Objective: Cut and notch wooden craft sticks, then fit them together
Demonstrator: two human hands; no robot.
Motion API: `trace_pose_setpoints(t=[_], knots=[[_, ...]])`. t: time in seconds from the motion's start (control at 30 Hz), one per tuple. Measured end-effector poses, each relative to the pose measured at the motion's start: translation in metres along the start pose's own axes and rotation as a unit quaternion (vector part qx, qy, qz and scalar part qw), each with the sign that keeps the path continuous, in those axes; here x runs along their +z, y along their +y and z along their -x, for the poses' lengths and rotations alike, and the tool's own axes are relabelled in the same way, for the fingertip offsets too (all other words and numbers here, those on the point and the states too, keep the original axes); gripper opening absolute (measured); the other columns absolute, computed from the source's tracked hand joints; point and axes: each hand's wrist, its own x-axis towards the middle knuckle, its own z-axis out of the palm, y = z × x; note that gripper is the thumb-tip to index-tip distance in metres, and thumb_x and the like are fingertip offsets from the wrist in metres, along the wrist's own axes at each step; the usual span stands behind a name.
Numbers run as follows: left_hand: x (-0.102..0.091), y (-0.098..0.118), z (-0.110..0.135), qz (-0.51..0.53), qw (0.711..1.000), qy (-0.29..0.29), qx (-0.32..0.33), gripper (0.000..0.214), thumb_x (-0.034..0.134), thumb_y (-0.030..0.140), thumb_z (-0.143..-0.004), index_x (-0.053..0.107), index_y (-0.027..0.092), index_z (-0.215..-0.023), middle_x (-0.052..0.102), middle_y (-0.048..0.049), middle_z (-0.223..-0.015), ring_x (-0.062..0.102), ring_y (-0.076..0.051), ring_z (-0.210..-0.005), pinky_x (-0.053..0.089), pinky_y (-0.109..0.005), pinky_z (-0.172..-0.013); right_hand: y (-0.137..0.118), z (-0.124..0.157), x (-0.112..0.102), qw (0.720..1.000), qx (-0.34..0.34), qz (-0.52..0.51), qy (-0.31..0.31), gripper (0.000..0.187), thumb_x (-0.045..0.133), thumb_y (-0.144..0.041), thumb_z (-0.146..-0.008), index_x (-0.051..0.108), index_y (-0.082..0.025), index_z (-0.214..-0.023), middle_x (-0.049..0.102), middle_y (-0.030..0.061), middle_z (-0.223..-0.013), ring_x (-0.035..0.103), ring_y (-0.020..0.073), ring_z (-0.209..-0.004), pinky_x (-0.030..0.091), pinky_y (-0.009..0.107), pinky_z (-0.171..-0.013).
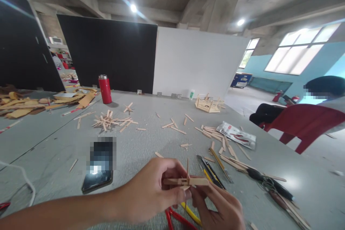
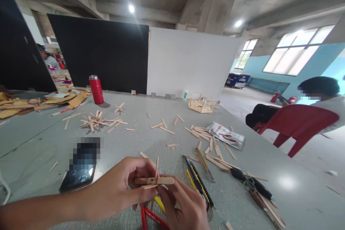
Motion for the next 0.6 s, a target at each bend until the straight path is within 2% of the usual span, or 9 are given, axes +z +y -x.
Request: trace_pose_setpoints(t=[0.2, 0.3, 0.4, 0.5, 0.6], knots=[[-0.0011, -0.0094, -0.0026, 0.017, 1.000, 0.010, -0.021, 0.027, 0.077, 0.033, -0.086, 0.058, 0.016, -0.096, 0.058, 0.0023, -0.078, 0.053, -0.010, -0.065, 0.043, -0.025, -0.064, 0.0020, -0.0014, -0.0015, 0.999, 0.025, -0.020, 0.000, 0.016, 0.063, -0.014, -0.092, 0.072, -0.022, -0.103, 0.076, 0.0013, -0.080, 0.069, 0.0108, -0.058, 0.056, 0.014, -0.061], [-0.0023, -0.0098, -0.0028, 0.027, 1.000, -0.001, -0.010, 0.026, 0.077, 0.032, -0.087, 0.059, 0.015, -0.097, 0.060, 0.0011, -0.080, 0.054, -0.010, -0.065, 0.044, -0.025, -0.064, 0.0022, -0.0013, -0.0013, 0.998, 0.054, -0.035, 0.004, 0.011, 0.063, -0.018, -0.093, 0.073, -0.022, -0.093, 0.070, -0.0010, -0.068, 0.064, 0.0103, -0.051, 0.053, 0.014, -0.055], [-0.0035, -0.0067, -0.0025, 0.032, 0.999, -0.005, -0.007, 0.030, 0.073, 0.031, -0.091, 0.058, 0.016, -0.113, 0.062, -0.0001, -0.086, 0.057, -0.010, -0.068, 0.046, -0.026, -0.066, 0.0017, -0.0026, -0.0001, 0.993, 0.101, -0.057, 0.019, 0.011, 0.062, -0.023, -0.095, 0.071, -0.021, -0.088, 0.066, -0.0017, -0.061, 0.058, 0.0101, -0.045, 0.051, 0.016, -0.050], [-0.0045, -0.0037, -0.0025, 0.027, 1.000, 0.006, -0.003, 0.037, 0.068, 0.029, -0.095, 0.053, 0.018, -0.126, 0.064, -0.0032, -0.098, 0.061, -0.012, -0.073, 0.050, -0.028, -0.069, -0.0001, -0.0052, 0.0012, 0.985, 0.145, -0.087, 0.031, 0.014, 0.062, -0.028, -0.096, 0.070, -0.021, -0.087, 0.066, -0.0016, -0.060, 0.058, 0.0106, -0.044, 0.051, 0.016, -0.050], [-0.0048, -0.0010, -0.0028, 0.009, 1.000, 0.015, 0.000, 0.032, 0.062, 0.029, -0.098, 0.052, 0.016, -0.126, 0.063, -0.0021, -0.091, 0.062, -0.013, -0.072, 0.051, -0.030, -0.069, -0.0026, -0.0073, 0.0020, 0.977, 0.180, -0.111, 0.034, 0.016, 0.062, -0.031, -0.096, 0.071, -0.021, -0.087, 0.066, -0.0012, -0.059, 0.059, 0.0112, -0.045, 0.050, 0.017, -0.050]])
